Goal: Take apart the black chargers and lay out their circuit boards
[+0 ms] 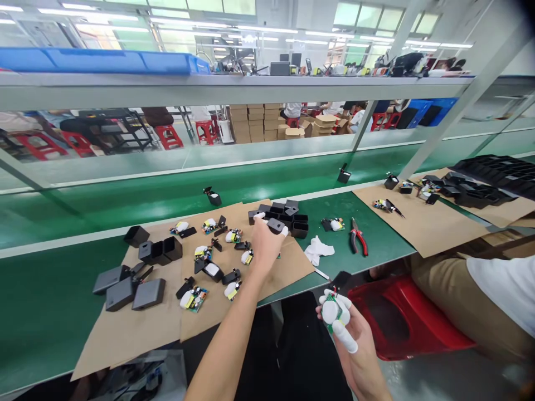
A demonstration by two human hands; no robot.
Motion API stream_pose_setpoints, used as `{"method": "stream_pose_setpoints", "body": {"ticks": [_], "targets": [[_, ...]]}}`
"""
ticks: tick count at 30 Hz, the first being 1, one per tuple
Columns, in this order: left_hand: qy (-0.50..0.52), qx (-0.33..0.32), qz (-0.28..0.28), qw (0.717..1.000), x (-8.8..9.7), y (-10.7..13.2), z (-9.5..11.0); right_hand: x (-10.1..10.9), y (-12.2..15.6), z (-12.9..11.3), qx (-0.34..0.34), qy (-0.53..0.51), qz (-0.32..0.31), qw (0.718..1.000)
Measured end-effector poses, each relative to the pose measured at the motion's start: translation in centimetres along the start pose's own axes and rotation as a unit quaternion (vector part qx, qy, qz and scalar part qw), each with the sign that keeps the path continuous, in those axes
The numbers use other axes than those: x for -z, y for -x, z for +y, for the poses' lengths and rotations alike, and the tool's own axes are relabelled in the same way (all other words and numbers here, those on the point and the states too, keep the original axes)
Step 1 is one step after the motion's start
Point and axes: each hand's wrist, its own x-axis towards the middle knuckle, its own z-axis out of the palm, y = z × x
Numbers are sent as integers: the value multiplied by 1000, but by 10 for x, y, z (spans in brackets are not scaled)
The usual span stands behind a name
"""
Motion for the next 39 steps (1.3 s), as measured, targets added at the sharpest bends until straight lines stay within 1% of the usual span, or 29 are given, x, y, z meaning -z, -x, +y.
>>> {"method": "stream_pose_setpoints", "body": {"ticks": [2, 4, 5, 6, 7, 8, 9, 11, 13, 16, 20, 22, 25, 28, 29, 30, 31, 33, 34, 35, 36, 39], "targets": [[72, -1, -13, 997, 25, 26, 4, 2, 1, -3, 9, -5, 5, 1000], [154, -1, -42, 987, 55, 64, 3, 5, 2, -6, 21, -1, -7, 1000], [267, 14, -75, 961, 70, 85, -1, 5, 3, -7, 28, 3, -19, 999], [336, 36, -102, 936, 84, 107, -6, 5, 5, -8, 33, 8, -34, 999], [378, 59, -123, 916, 95, 128, -12, 4, 6, -9, 38, 13, -50, 998], [412, 84, -126, 899, 104, 147, -19, 3, 8, -10, 42, 16, -66, 997], [432, 107, -116, 888, 111, 165, -25, 0, 10, -11, 46, 16, -82, 995], [448, 141, -94, 878, 118, 191, -38, -7, 15, -14, 55, 8, -114, 992], [449, 147, -85, 877, 119, 207, -46, -17, 20, -19, 69, 1, -153, 986], [448, 122, -92, 881, 120, 215, -50, -34, 30, -31, 88, -2, -206, 975], [455, 97, -99, 880, 122, 217, -52, -49, 40, -44, 79, 9, -248, 965], [464, 78, -111, 875, 123, 217, -53, -51, 44, -45, 82, 24, -263, 961], [476, 64, -123, 868, 125, 215, -54, -49, 47, -43, 96, 52, -260, 959], [461, 79, -127, 875, 129, 213, -52, -46, 49, -40, 94, 67, -262, 958], [470, 97, -133, 867, 131, 212, -49, -45, 50, -39, 93, 65, -265, 958], [494, 125, -142, 849, 133, 212, -47, -44, 50, -39, 95, 62, -267, 957], [529, 160, -149, 820, 135, 211, -43, -42, 50, -39, 100, 58, -265, 957], [600, 232, -157, 749, 137, 210, -36, -39, 49, -40, 118, 57, -255, 958], [623, 263, -162, 719, 138, 211, -33, -38, 49, -40, 126, 64, -251, 958], [636, 285, -169, 697, 137, 211, -30, -36, 48, -41, 130, 75, -248, 957], [642, 301, -178, 682, 136, 212, -29, -36, 47, -41, 134, 88, -246, 956], [652, 326, -215, 650, 131, 216, -29, -39, 44, -45, 149, 129, -249, 948]]}}
